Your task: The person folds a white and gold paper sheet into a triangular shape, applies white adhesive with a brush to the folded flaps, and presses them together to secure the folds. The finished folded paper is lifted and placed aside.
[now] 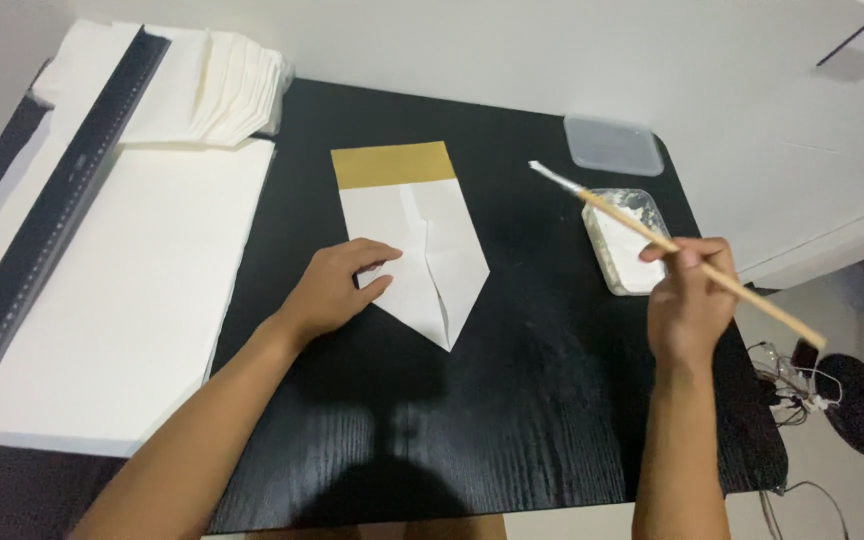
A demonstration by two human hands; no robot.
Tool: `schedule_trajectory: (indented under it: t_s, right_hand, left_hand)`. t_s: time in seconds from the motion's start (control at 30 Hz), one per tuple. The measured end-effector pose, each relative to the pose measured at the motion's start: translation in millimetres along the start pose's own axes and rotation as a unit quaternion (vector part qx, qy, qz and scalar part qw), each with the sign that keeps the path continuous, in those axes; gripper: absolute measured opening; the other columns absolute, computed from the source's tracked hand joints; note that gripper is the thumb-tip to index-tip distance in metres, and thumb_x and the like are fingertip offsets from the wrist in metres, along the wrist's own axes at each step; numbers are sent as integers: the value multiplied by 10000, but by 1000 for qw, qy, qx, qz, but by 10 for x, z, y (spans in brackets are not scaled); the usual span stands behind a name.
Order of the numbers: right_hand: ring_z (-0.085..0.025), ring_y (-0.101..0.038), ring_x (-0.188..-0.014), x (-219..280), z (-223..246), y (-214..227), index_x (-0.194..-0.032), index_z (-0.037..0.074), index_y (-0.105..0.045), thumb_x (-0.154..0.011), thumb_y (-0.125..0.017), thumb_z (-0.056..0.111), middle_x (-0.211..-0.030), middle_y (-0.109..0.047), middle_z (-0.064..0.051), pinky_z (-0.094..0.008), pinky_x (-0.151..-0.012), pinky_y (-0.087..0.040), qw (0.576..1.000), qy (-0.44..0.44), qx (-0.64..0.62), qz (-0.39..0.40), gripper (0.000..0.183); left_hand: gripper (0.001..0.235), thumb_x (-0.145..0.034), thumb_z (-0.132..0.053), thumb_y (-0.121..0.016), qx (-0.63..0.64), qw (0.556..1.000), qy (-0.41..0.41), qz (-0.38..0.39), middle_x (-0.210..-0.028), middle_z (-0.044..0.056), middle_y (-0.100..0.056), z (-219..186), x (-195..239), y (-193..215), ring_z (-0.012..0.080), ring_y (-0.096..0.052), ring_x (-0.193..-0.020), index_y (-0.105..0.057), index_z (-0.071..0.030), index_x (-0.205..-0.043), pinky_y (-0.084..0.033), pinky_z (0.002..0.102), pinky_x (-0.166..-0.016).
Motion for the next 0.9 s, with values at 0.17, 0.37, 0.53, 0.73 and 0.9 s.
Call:
schedule_trajectory:
  t_s: [0.17, 0.37, 0.53, 0.73, 0.9]
  right_hand:
    - [-311, -693, -781, 321, 301, -625, -950, -17, -580, -994, -633, 136, -783, -691, -216, -378, -841, -493, 973, 132, 135, 132, 167]
    - [-286, -718, -773, 641, 919, -1448, -886, 44, -688, -890, -708, 126, -789, -762, -118, -368, -797, -547, 926, 202, 217, 234, 84]
    - [-271, -719, -820, 739, 940, -1596, -894, 104, -709, -901, -693, 139, -847, -778, -66, -358, -765, -570, 907, 218, 256, 254, 39]
    - [-251, -719, -841, 775, 910, -1623, -907, 107, -713, -897, -685, 122, -857, -767, -40, -344, -749, -565, 894, 226, 289, 259, 34]
    - [-246, -714, -870, 791, 871, -1639, -929, 121, -718, -899, -692, 120, -876, -781, -13, -351, -837, -520, 887, 220, 305, 266, 39]
  left_hand:
    - [287, -928, -62, -669, 66, 997, 38, -4, -1208, 217, -707, -137, 35, 82, 364, -688, -1118, -703, -7, -1207, -575, 439, -980]
    - [318, -911, -67, -693, 56, 998, 28, -11, -1162, 215, -714, -132, 40, 109, 352, -697, -1093, -694, -16, -1224, -579, 426, -963]
    - [383, -907, -55, -694, 66, 997, 22, -14, -1170, 226, -706, -41, 28, 62, 346, -689, -1105, -664, -16, -1287, -574, 412, -966]
    - [420, -905, -55, -694, 66, 997, 25, -7, -1171, 222, -705, -31, 43, 48, 339, -685, -1114, -639, -11, -1320, -566, 404, -974]
    - [425, -904, -50, -697, 58, 998, 20, -8, -1161, 221, -710, -51, 54, 55, 327, -685, -1115, -636, -8, -1323, -568, 396, -973]
Point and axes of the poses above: each hand's wrist, its own x-axis away from the middle knuckle, its own y-axis out of the back of the hand, z = x × y, the point moved 10 cm from there along -x, towards the middle knuckle
